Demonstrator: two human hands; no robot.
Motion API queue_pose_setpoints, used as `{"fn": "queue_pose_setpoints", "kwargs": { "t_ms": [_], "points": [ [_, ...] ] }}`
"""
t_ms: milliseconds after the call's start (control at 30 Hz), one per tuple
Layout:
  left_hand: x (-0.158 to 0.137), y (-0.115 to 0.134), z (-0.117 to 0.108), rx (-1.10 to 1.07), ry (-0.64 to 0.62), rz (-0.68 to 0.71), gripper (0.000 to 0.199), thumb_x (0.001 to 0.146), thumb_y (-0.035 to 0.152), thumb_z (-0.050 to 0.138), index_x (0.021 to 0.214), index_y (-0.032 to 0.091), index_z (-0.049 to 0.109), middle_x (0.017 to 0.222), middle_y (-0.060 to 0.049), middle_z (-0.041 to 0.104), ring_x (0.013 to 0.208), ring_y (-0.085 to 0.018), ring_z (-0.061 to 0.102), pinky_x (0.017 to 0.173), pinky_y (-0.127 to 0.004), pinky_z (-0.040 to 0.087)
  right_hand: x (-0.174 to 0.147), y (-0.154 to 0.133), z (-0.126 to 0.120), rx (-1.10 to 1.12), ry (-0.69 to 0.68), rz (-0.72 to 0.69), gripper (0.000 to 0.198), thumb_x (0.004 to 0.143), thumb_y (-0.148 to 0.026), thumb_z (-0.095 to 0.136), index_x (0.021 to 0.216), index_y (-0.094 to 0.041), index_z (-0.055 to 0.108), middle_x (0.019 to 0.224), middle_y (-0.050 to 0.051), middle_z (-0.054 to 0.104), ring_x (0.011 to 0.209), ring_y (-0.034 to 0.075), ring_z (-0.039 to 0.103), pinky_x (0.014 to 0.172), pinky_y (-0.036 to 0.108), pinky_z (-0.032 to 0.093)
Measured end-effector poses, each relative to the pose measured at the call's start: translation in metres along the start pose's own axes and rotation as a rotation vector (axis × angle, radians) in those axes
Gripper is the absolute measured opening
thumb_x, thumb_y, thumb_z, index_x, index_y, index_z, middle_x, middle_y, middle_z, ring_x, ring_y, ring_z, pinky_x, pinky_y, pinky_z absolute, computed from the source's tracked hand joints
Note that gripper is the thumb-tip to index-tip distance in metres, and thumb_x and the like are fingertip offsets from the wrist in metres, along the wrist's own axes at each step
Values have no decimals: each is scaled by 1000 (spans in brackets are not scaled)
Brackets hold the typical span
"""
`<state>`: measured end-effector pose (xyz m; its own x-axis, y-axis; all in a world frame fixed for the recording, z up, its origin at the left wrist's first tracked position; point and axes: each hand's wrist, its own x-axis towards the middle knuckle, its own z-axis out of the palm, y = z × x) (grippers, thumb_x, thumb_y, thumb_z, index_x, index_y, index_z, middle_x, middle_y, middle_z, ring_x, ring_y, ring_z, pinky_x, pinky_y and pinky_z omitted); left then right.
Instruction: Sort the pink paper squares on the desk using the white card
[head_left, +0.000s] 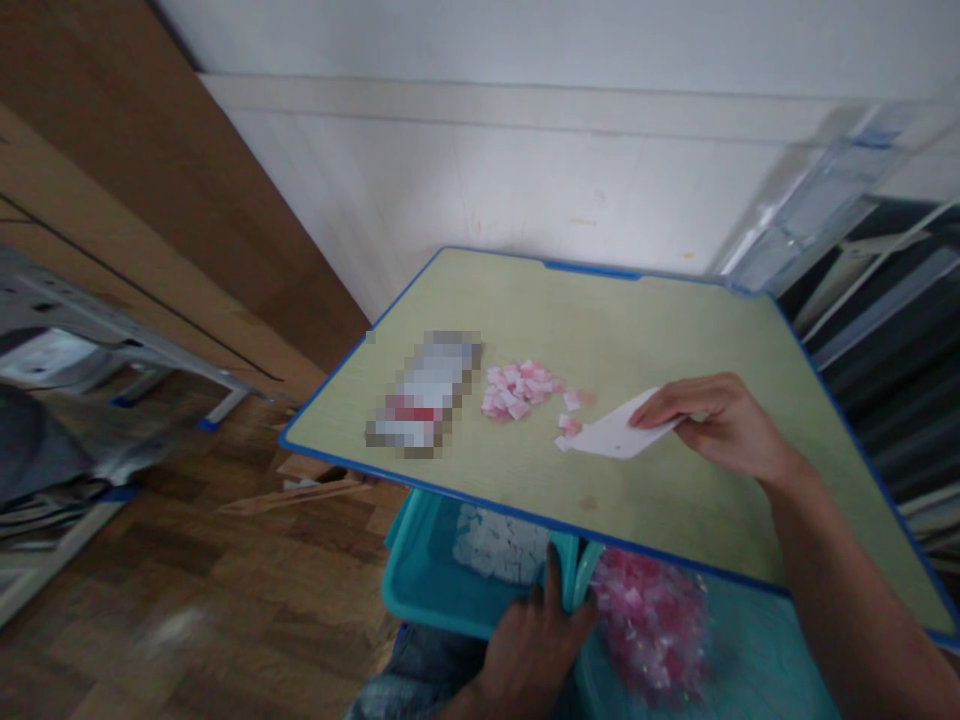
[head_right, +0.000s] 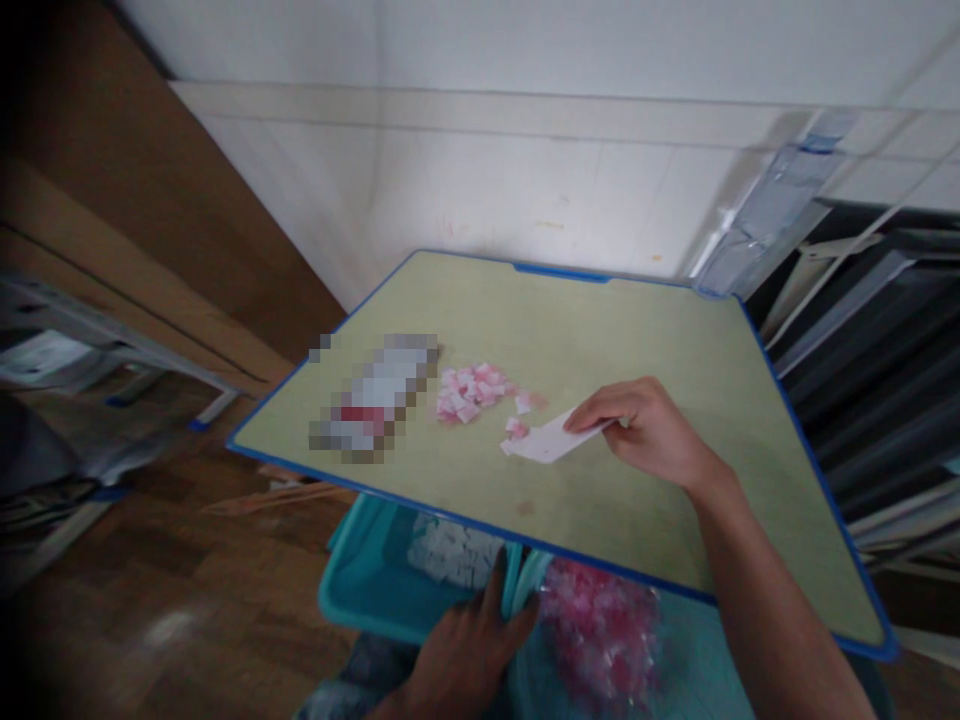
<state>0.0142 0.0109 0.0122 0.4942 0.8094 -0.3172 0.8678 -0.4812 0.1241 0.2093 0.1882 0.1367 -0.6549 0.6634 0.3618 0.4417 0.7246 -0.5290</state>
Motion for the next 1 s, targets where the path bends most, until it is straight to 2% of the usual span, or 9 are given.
{"fn": "queue_pose_setpoints", "kwargs": {
  "t_ms": [200, 667, 800, 1000],
  "points": [
    [-1, 0, 1, 14, 37, 14, 40, 82, 19, 30, 120, 33, 36, 125, -19, 42, 70, -18, 61, 52, -32, 51, 0, 1, 4, -50, 19, 33, 41, 55, 4, 35, 71, -19, 65, 72, 0, 68, 69, 12, 63, 64, 22, 48],
    [-1, 1, 1, 10, 17, 4, 40, 83, 20, 27, 119, 33, 37, 126, -18, 41, 72, -19, 60, 54, -32, 51, 0, 2, 4, -85, 64, 126, 42, 53, 4, 35, 71, -19, 65, 73, -1, 68, 68, 12, 63, 62, 20, 48],
    [-1, 1, 2, 16, 15, -2, 40, 83, 20, 27, 120, 33, 36, 121, -18, 45, 73, -19, 61, 54, -32, 51, -1, -1, -1, -37, 120, 56, 43, 54, 6, 36, 74, -20, 65, 76, 0, 68, 72, 13, 63, 65, 21, 49],
    [0, 1, 2, 27, 7, -10, 41, 83, 19, 28, 121, 34, 35, 120, -19, 46, 74, -21, 61, 53, -33, 51, 3, -9, 6, 195, -5, -102, 40, 60, 8, 37, 74, -18, 64, 78, 2, 68, 76, 13, 63, 70, 24, 49]
  ]
}}
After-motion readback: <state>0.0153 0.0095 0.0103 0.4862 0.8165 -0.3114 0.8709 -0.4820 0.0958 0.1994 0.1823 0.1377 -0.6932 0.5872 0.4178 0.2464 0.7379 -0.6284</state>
